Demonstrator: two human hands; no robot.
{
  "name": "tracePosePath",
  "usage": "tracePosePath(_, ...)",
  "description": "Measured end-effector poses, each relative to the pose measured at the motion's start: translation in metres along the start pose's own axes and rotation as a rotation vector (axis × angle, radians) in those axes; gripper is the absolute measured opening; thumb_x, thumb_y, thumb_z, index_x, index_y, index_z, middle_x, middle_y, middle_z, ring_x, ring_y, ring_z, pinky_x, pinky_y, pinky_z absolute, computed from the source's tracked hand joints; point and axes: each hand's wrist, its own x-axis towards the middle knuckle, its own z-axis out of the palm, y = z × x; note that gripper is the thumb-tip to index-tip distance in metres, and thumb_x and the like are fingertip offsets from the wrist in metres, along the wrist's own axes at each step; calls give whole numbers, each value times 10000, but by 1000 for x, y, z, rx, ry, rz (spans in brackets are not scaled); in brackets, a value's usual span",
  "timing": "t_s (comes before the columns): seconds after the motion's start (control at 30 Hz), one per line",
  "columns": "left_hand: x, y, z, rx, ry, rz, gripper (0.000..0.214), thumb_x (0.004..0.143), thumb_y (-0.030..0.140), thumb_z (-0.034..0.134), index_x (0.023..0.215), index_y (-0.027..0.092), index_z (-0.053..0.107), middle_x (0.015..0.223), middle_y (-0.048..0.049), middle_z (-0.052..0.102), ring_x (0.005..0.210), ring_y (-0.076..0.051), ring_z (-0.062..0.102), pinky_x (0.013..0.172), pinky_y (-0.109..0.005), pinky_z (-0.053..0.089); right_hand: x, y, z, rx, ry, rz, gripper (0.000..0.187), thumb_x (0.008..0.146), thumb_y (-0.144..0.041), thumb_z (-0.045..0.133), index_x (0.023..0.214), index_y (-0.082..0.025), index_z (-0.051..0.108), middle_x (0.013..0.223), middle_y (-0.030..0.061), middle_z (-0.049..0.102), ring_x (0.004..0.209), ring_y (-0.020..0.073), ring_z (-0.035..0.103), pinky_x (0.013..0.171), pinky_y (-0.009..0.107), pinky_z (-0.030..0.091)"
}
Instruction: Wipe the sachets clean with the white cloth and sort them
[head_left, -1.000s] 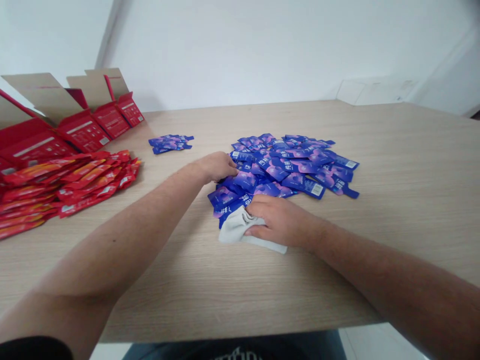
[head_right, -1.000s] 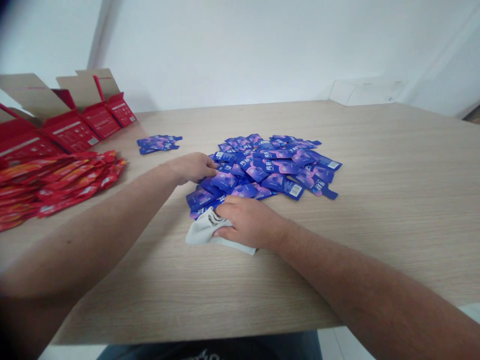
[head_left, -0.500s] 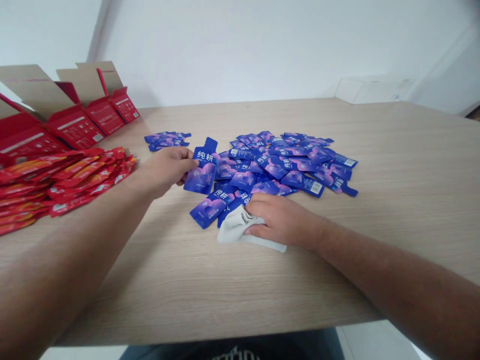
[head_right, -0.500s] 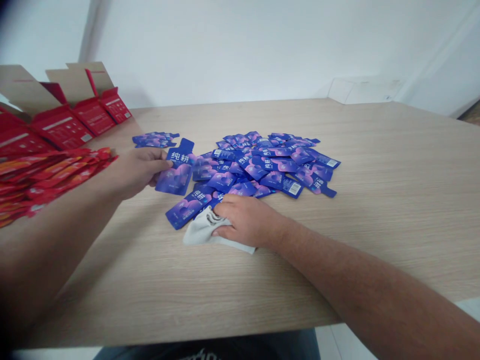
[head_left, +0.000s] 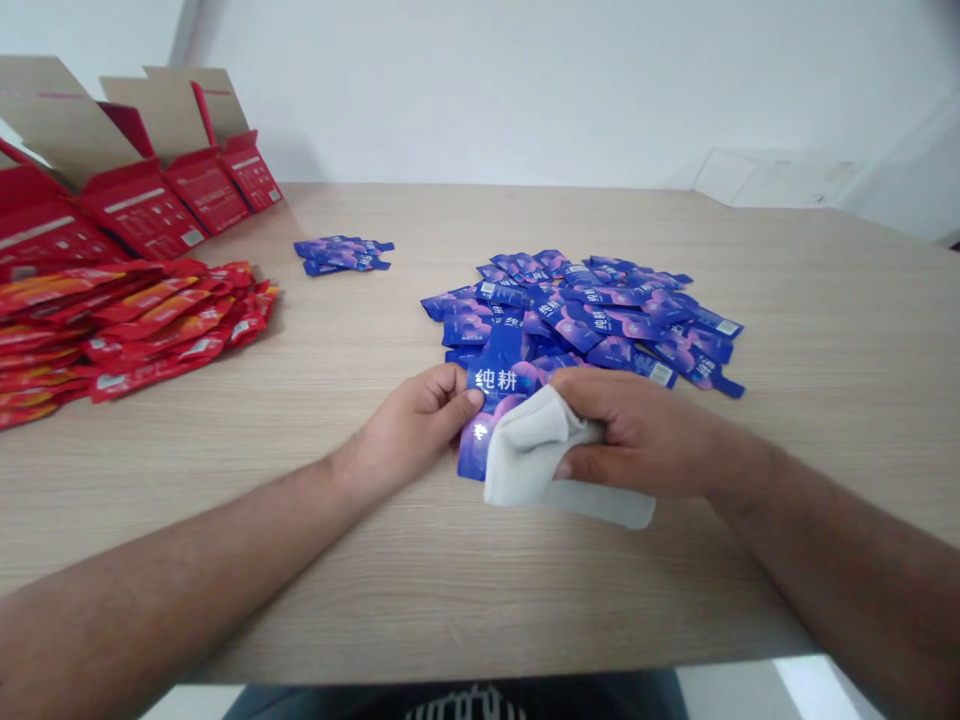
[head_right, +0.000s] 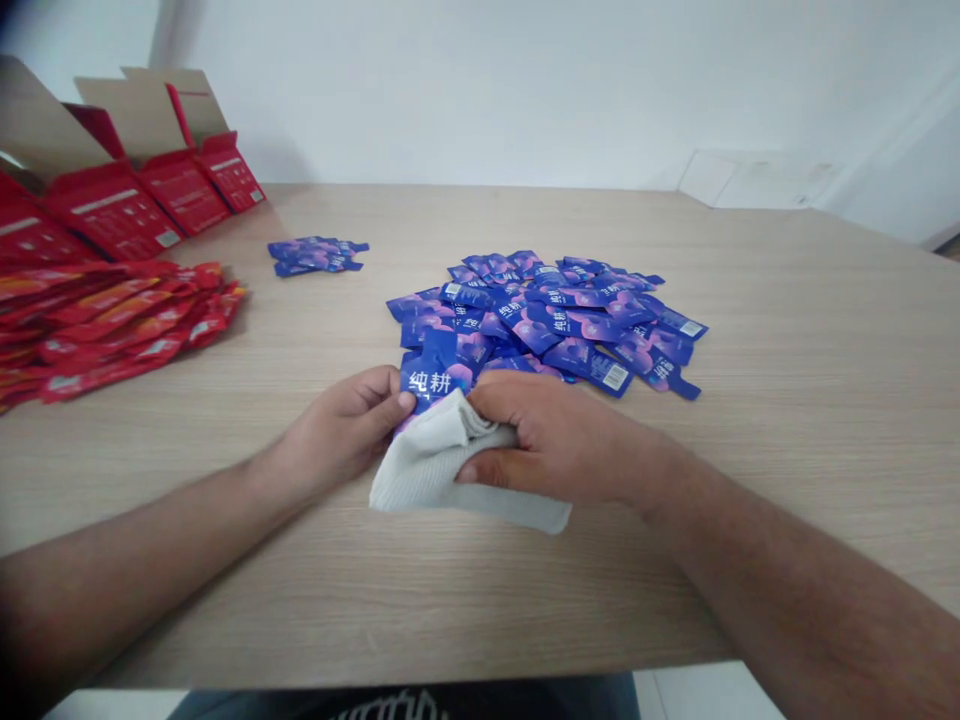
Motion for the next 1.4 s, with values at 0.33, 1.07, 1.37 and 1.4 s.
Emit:
tracePosePath(0.33, 1, 2, 6, 111, -140, 91, 159, 855, 341, 696, 785, 210, 642, 808, -10, 682, 810, -189, 634, 705, -292, 497, 2, 1, 17, -428, 359, 123, 247, 1007, -439, 568, 956, -201, 611, 976, 87, 616, 934, 251, 580, 814, 366, 465)
tracePosePath(1.07, 1, 2, 1, 30, -307, 99, 140, 892, 276, 679, 854, 154, 623, 780, 18, 621, 728, -109, 556, 692, -234, 450, 2, -2, 30, -420, 330, -10, 126, 989, -298, 618, 938, -189, 581, 977, 77, 623, 924, 226, 599, 802, 353, 492)
tracePosePath(1.37, 1, -2, 0, 53, -266, 81, 177, 870, 284, 703, 812, 157, 594, 798, 12, 637, 730, -115, 571, 684, -239, 461, 2, -2, 32, -432, 308, -2, 112, 985, -285, 618, 961, -180, 586, 988, 82, 625, 936, 232, 598, 814, 359, 484)
tracePosePath(1.4, 1, -2, 0, 55, -268, 77, 183, 872, 287, 702, 806, 158, 590, 783, 16, 628, 716, -111, 563, 670, -235, 454, 2, -2, 32, -433, 297, -18, 114, 984, -287, 620, 961, -181, 588, 992, 81, 625, 930, 230, 597, 812, 358, 484)
